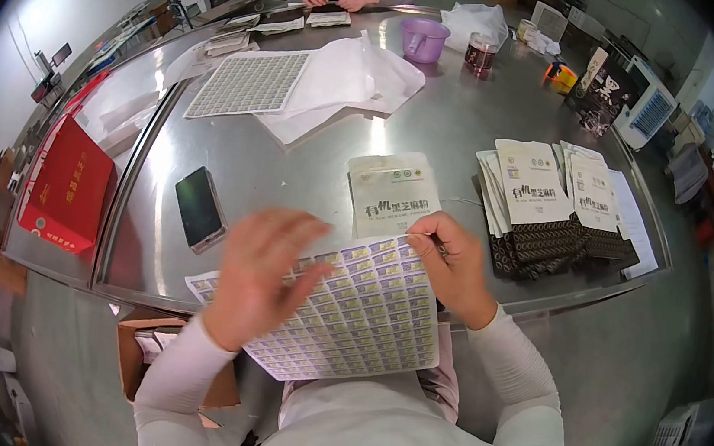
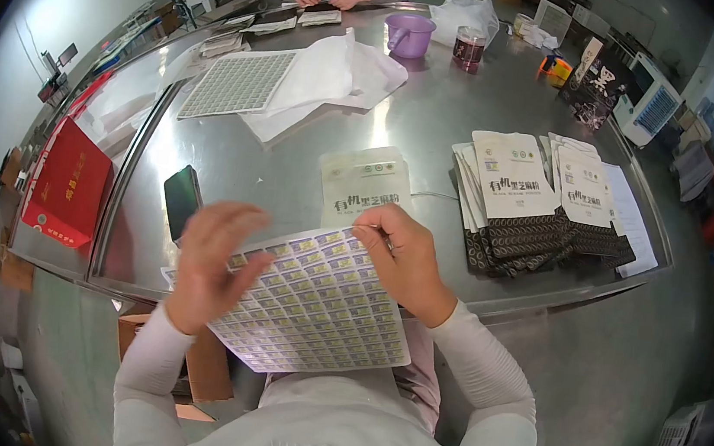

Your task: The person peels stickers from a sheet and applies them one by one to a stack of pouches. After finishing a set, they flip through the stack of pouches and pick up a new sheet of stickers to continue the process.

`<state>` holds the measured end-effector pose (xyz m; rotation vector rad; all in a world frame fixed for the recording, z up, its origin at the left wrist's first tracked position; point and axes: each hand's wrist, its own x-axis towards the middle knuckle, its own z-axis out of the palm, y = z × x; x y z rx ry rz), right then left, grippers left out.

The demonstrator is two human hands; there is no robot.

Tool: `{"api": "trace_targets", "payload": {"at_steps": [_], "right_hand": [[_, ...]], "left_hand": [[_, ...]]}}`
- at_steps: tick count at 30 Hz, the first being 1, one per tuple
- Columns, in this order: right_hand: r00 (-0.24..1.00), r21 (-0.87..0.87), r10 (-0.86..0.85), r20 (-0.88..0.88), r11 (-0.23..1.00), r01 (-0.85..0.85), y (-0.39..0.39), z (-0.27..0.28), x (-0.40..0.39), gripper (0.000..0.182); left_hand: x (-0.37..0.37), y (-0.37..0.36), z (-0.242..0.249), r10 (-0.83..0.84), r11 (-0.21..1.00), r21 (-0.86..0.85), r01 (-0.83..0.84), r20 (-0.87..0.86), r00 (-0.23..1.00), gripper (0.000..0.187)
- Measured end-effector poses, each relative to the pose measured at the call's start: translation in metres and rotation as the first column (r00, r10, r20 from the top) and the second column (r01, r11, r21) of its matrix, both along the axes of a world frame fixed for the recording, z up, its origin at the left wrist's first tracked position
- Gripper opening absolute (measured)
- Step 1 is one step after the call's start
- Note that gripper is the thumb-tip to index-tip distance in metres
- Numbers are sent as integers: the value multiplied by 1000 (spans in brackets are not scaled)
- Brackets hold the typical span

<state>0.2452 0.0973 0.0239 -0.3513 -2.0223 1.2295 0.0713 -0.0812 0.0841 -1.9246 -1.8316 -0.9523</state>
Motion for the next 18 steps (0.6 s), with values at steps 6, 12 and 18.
{"api": "trace_targets", "payload": {"at_steps": [6,12,18], "right_hand": [[1000,72,4,-23,997,-2,-6,3,3,5],[998,110,61,12,992,-62,-3,4,7,8],[997,190,59,46,980,-67,-1,-3,2,6]], "left_hand": [[20,26,-37,-41,999,1,41,133,990,27],[12,33,-43,-115,983,-95,160,363,925,12],[4,32,-38,-82,964,-188,186,456,886,7]]}}
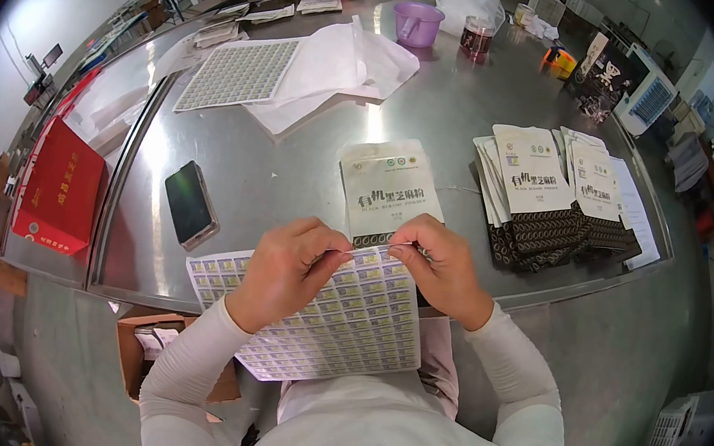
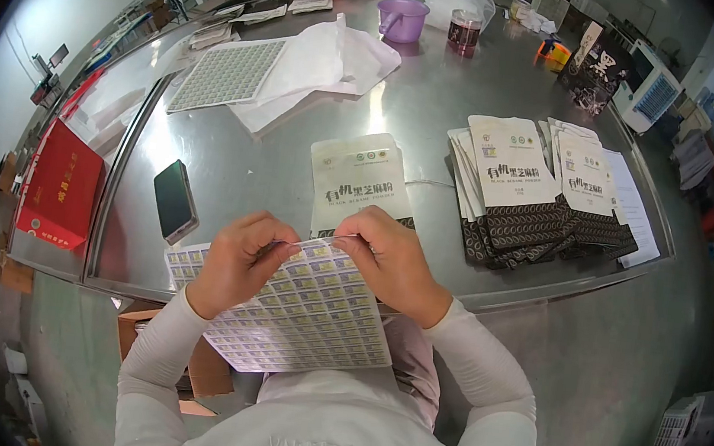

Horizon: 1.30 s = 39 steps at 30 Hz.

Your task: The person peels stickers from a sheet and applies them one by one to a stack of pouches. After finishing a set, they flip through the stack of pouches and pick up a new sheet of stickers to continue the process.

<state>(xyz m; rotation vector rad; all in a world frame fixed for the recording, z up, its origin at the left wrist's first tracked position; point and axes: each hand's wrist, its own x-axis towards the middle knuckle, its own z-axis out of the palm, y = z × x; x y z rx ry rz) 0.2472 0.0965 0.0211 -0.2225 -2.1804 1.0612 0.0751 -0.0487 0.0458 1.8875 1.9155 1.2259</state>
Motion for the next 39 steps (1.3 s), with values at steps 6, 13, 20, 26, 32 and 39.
{"api": "trace_targets", "payload": {"at_steps": [6,13,20,26,32,39], "right_hand": [[999,99,-37,27,995,34,1,-10,-5,7],[995,73,-33,96,997,26,5,-14,-7,11],[987,57,-76,143,996,68,12,-11,-13,13],[996,395,-92,7,915,82,25,-12,-25,11],[940,-208,-135,314,956,207,55,-1,-48,13],[823,-116,-64,565,981,157,89,-29,-98,16]], "left_hand": [[-14,3,5,-66,998,-19,64,-114,991,4],[-21,8,2,-86,994,-77,79,-90,992,6],[-33,18,-10,-127,974,-181,133,48,991,9],[-49,33,-23,-133,947,-272,171,152,979,11],[-59,55,-61,-206,954,-212,214,56,977,11],[-53,55,-65,-208,921,-332,202,20,978,12]]}}
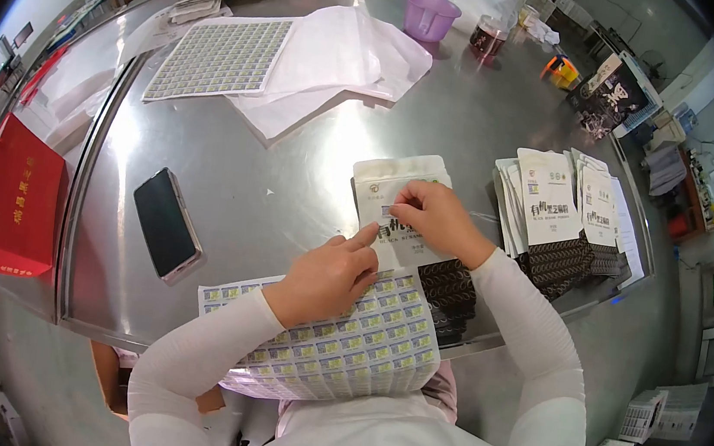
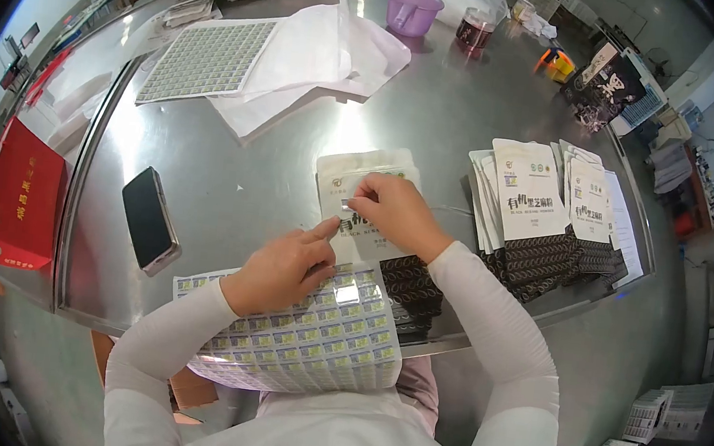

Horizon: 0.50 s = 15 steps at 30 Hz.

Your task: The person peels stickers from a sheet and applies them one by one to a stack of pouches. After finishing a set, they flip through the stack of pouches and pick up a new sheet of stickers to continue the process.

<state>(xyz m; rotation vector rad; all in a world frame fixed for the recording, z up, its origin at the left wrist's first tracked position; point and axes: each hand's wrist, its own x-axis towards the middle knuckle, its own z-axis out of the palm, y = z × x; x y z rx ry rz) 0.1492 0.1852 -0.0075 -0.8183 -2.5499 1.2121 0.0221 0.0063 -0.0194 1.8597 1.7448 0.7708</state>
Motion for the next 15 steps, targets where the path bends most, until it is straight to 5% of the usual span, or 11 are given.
{"api": "trace_targets", "payload": {"at_steps": [15], "right_hand": [[989,85,18,144,996,-30,6,-2,-26,17]], "left_hand": [[-1,-1,-5,-8,1000,22,8,17,1000,12]]}}
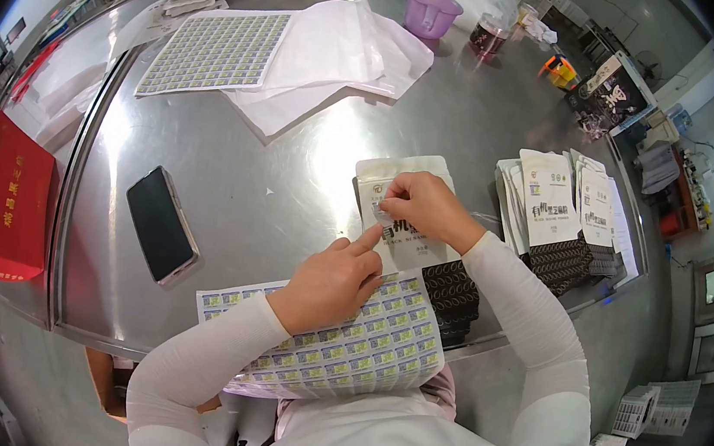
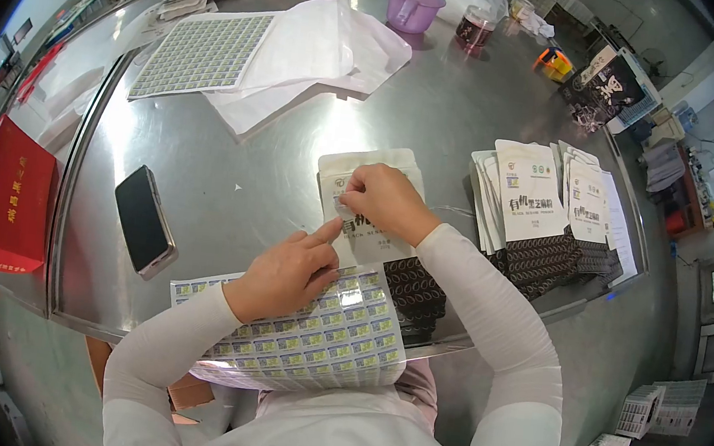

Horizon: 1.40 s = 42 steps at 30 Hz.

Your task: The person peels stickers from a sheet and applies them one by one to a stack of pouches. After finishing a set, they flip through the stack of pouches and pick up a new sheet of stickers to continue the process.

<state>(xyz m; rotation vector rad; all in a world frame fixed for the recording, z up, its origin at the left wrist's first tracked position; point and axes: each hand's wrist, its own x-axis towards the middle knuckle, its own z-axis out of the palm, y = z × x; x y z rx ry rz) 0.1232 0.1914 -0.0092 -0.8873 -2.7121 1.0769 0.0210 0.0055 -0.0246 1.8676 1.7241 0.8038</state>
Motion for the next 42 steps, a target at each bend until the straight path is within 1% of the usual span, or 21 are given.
{"api": "trace_targets", "payload": {"at_steps": [6,9,12,15,18,21,24,27,28,31,32,35,36,39,42], "right_hand": [[1000,26,-11,26,1000,10,0,-1,-4,18],[999,84,-25,33,996,22,-2,-4,-6,20],[999,187,-43,18,982,39,-8,-6,-8,22],[985,254,-87,149,966,47,-14,10,-8,27],[977,245,-155,145,962,117,-1,12,5,30],[975,276,-186,123,950,147,2,15,12,35],[985,266,-172,7,950,164,-18,14,4,42],[989,436,-147,13,891,127,-22,0,0,51],[981,425,-191,32,891,160,-18,3,3,53],[960,437,-271,-63,858,271,3,4,26,60],[949,418,-316,6,863,285,9,11,32,69],[948,426,-320,5,858,287,38,-6,46,74],[955,339,-293,33,903,265,43,-8,47,74],[961,256,-272,-60,926,278,49,-18,47,64],[935,314,-250,-253,893,324,41,-16,48,48]], "left_hand": [[1,0,-1,3,1000,17,-3,16,1000,12],[0,0,0,-3,1000,10,3,1,1000,12],[1,-1,0,-1,1000,10,1,-5,1000,12],[1,-1,-1,7,1000,9,-7,-2,1000,12],[0,-1,-4,12,1000,20,-12,5,1000,12],[0,-1,-3,15,1000,8,-15,8,1000,13],[1,0,-2,7,1000,8,-7,-1,1000,13],[2,0,2,6,1000,-18,-7,-6,1000,14],[1,0,2,7,1000,-23,-7,-10,1000,14],[2,0,2,12,1000,-29,-12,-13,1000,14],[2,0,1,12,999,-32,-12,-12,1000,14],[1,1,1,4,1000,-29,-5,-16,1000,14],[1,1,1,0,1000,-28,-1,-18,1000,14],[0,1,2,1,999,-37,-1,0,1000,14],[0,1,-1,-3,1000,-21,3,22,1000,12]]}}
